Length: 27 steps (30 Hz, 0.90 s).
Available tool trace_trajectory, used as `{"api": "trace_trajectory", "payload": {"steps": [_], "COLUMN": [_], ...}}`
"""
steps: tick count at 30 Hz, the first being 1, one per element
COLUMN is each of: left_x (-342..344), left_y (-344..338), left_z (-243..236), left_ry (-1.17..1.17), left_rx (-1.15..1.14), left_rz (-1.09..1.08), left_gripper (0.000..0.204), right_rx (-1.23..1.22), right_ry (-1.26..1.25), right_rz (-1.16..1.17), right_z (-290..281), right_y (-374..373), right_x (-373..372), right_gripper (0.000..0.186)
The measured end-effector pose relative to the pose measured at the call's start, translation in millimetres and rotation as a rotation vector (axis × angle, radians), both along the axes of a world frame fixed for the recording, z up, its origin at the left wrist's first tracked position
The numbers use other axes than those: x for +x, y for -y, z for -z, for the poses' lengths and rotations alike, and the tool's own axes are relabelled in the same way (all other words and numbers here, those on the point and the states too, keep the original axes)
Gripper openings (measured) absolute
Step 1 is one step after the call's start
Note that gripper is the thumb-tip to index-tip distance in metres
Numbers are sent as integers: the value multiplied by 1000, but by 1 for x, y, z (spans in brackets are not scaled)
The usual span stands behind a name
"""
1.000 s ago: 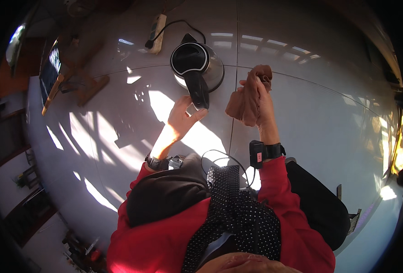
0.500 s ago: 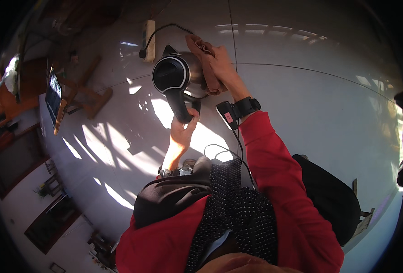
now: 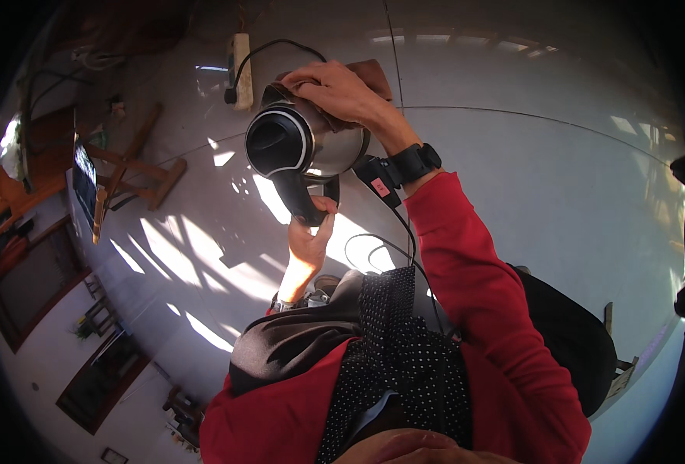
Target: The person wipes a floral-patterned tablecloth with a brown cloth, then moves to wipe a stainless steel electric kettle and a wooden side table. The person uses the cloth to wipe the surfaces in a repetitive manner.
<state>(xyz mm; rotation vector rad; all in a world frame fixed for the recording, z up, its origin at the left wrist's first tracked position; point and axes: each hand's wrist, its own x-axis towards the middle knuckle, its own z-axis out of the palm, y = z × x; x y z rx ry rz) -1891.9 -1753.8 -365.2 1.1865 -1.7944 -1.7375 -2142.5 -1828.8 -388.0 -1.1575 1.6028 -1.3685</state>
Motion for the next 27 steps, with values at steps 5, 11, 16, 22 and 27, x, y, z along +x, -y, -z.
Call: {"api": "trace_trajectory", "payload": {"steps": [5,11,16,22,27], "left_x": [1,-1,-2,2,3], "left_y": [-1,-1,-2,-4,-2], "left_z": [1,2,4,6,2], "left_ry": [-21,-10,-23,-71,22], "left_rx": [-14,-31,-25,-16,-43], "left_rz": [-4,-23,-33,-35,30], "left_gripper": [15,14,15,20,25], "right_rx": [108,171,219,246,-65], "right_ry": [271,-68,-73,471,421], "right_rz": [-96,103,285,443,415], "right_z": [41,67,72,32,-16], "right_y": [2,-9,-53,-107,-122], "right_x": [-2,-3,15,51,81], "right_gripper": [37,33,31,33,30]}}
